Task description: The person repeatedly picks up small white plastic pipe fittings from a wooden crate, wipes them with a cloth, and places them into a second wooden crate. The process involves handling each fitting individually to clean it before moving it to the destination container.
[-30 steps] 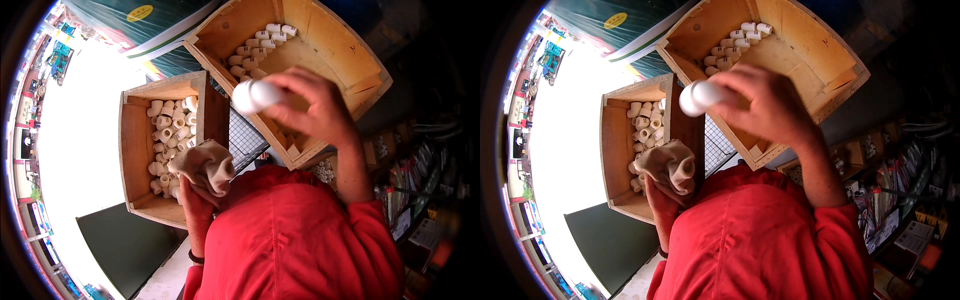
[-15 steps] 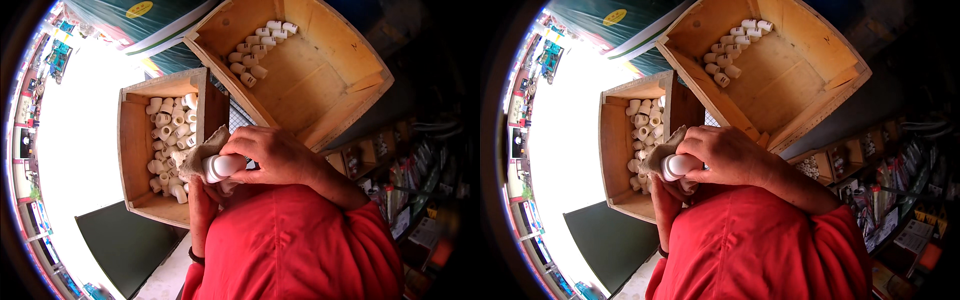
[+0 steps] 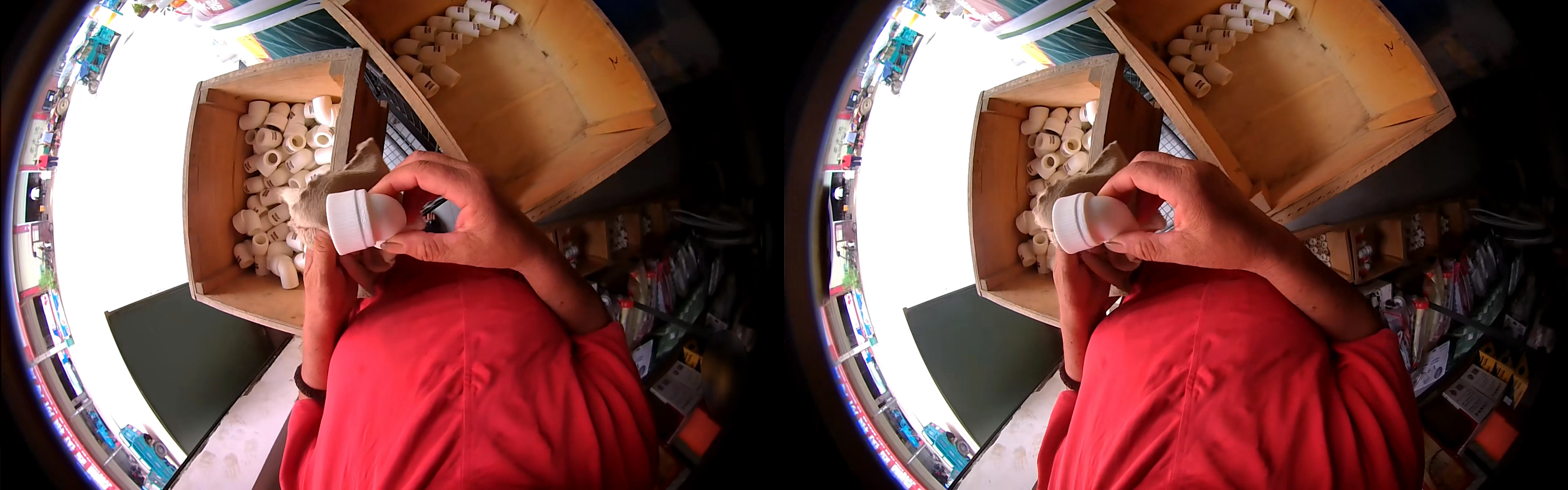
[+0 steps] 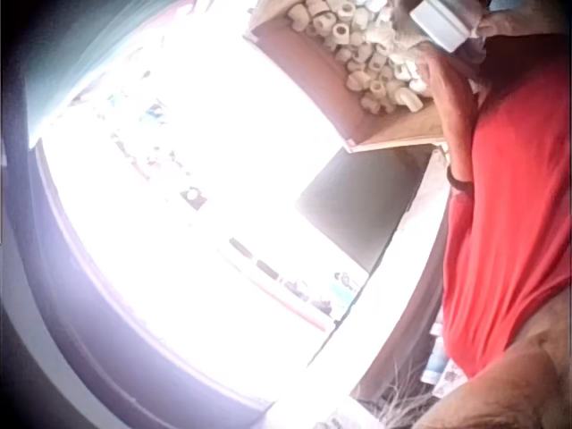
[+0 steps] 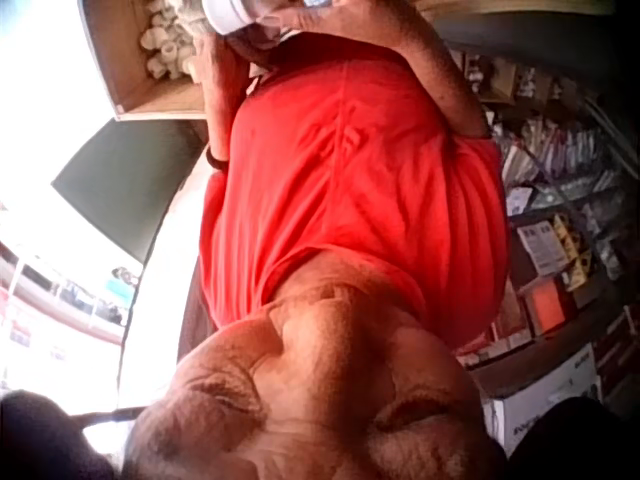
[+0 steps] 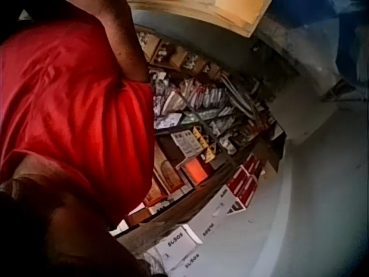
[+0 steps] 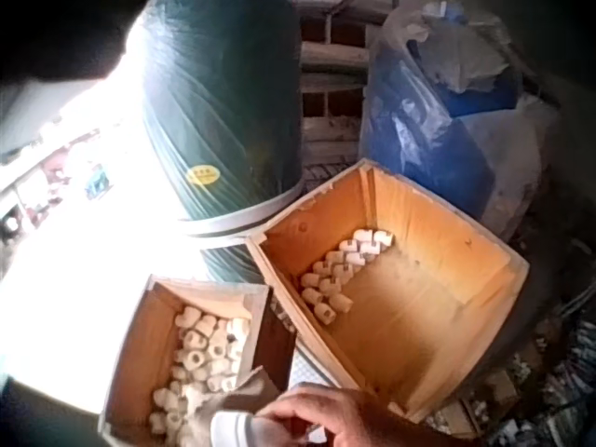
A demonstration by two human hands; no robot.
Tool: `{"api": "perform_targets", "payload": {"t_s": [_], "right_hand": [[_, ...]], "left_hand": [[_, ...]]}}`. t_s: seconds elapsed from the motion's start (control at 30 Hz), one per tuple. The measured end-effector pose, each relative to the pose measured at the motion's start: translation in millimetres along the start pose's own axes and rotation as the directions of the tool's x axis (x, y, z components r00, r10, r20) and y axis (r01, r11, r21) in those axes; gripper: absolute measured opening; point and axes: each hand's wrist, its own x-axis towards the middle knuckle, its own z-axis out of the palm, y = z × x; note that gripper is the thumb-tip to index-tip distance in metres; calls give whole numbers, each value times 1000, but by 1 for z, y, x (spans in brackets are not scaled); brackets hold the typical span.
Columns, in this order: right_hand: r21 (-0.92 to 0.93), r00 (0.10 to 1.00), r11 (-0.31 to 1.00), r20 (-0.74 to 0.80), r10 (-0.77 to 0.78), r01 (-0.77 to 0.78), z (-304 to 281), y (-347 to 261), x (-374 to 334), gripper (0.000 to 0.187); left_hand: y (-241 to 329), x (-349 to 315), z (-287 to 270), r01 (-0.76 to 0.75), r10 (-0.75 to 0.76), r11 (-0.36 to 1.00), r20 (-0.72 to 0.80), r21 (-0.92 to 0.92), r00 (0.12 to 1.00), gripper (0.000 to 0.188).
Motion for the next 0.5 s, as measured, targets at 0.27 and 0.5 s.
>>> {"api": "perform_targets", "payload": {"t_s": [0.27, 0.5], "right_hand": [[184, 996, 979, 17, 85, -87, 14, 7, -6, 36], [132, 999, 991, 42, -4, -2, 15, 3, -5, 39]], "left_hand": [[-17, 0, -10, 180, -141, 914, 132, -364, 981, 56], [-20, 2, -23, 122, -71, 953, 186, -276, 980, 49]]}}
